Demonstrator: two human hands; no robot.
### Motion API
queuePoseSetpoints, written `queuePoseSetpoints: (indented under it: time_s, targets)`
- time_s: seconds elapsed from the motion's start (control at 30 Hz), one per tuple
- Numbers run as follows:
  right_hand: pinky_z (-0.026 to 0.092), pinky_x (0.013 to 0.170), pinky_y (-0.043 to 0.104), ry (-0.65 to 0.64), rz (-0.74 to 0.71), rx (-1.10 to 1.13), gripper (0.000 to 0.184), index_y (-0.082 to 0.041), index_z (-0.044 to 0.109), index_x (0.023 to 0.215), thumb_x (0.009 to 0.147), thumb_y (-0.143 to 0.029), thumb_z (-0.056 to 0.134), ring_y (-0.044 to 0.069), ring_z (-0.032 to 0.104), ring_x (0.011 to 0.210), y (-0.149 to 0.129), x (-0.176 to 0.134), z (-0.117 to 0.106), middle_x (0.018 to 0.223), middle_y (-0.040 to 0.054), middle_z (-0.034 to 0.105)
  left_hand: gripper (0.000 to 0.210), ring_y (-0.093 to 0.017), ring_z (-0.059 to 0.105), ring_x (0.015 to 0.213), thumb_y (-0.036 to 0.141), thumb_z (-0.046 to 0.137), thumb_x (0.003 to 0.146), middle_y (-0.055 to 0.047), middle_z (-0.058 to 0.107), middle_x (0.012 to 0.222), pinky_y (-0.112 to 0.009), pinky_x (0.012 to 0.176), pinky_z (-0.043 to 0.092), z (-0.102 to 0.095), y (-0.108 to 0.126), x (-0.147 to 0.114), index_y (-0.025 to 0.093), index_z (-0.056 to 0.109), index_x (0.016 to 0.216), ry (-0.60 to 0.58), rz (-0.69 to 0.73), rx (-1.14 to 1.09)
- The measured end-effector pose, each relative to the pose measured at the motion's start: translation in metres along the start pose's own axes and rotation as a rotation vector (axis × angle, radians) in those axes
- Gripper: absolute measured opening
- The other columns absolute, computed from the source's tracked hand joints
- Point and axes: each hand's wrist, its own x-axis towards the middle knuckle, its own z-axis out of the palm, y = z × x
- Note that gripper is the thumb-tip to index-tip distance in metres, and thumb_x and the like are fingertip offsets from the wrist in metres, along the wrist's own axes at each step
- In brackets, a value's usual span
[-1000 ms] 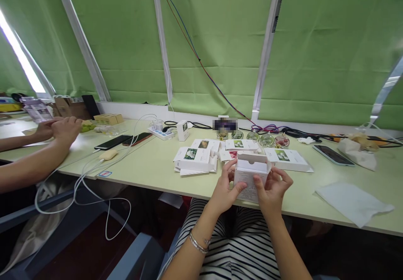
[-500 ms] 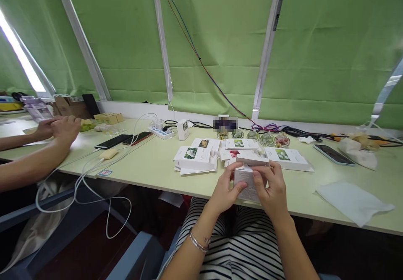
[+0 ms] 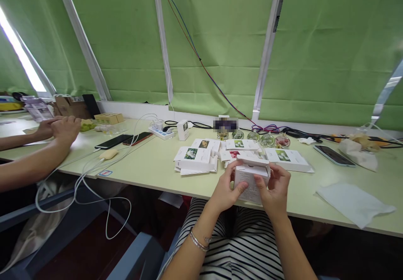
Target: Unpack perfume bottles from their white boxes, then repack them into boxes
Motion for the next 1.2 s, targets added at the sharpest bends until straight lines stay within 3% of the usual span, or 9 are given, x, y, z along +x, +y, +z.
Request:
queuePoseSetpoints:
  time_s: [0.3,0.63,0.83,0.93,1.1,1.2]
  targets:
    - [0.039,0.094,0.044,-0.025,-0.033,0.039,0.037,-0.026,0.046,0.105,0.074,-0.025,0.065,0.022,0.05,0.109,0.004,0.001,-0.003,0.111,0.0064,0.048,0.054,-0.018,0.055,0.093,0.027,0.056,0.081,-0.006,0.055,0.108,-0.031,0.085,0.045,0.0,0.008,0.003,0.024,0.029,0.128,-0.015,-0.039,0.004]
    - [0.044,0.085,0.039,-0.078,0.079,0.025,0.038,-0.024,0.047,0.108,0.075,-0.034,0.064,0.023,0.053,0.104,0.0,0.001,-0.007,0.113,0.0085,0.05,0.071,-0.02,0.057,0.089,0.024,0.061,0.075,-0.006,0.056,0.106,-0.033,0.081,0.047,0.0,0.006,0.0,0.025,0.022,0.134,-0.014,-0.078,-0.018]
    - [0.044,0.084,0.037,-0.158,-0.074,-0.161,0.019,-0.023,0.055,0.097,0.081,-0.034,0.056,0.022,0.053,0.101,-0.003,0.001,-0.009,0.103,0.0054,0.055,0.075,-0.02,0.056,0.091,0.025,0.062,0.075,-0.007,0.054,0.109,-0.034,0.082,0.046,0.001,0.003,-0.001,0.024,0.017,0.135,-0.019,-0.07,-0.032]
    - [0.046,0.079,0.036,-0.178,-0.102,-0.206,0.015,-0.023,0.055,0.094,0.083,-0.033,0.053,0.022,0.055,0.096,-0.005,0.001,-0.008,0.102,0.0049,0.057,0.07,-0.02,0.055,0.092,0.028,0.06,0.077,-0.007,0.053,0.109,-0.034,0.083,0.046,0.001,0.003,-0.002,0.024,0.018,0.133,-0.029,-0.048,-0.023]
    - [0.047,0.077,0.037,-0.17,-0.094,-0.185,0.014,-0.023,0.057,0.092,0.082,-0.033,0.055,0.022,0.057,0.095,-0.006,0.002,-0.008,0.102,0.0054,0.058,0.044,-0.019,0.052,0.093,0.031,0.057,0.08,-0.006,0.049,0.114,-0.031,0.082,0.044,-0.001,0.004,-0.005,0.024,0.037,0.118,-0.022,0.003,0.11]
    - [0.045,0.082,0.04,-0.086,-0.086,-0.095,0.016,-0.022,0.056,0.091,0.081,-0.034,0.057,0.024,0.055,0.102,-0.006,0.003,-0.004,0.107,0.0077,0.056,0.041,-0.017,0.052,0.086,0.031,0.057,0.079,-0.004,0.051,0.105,-0.028,0.076,0.045,-0.002,0.005,-0.005,0.023,0.038,0.115,-0.028,-0.001,0.111]
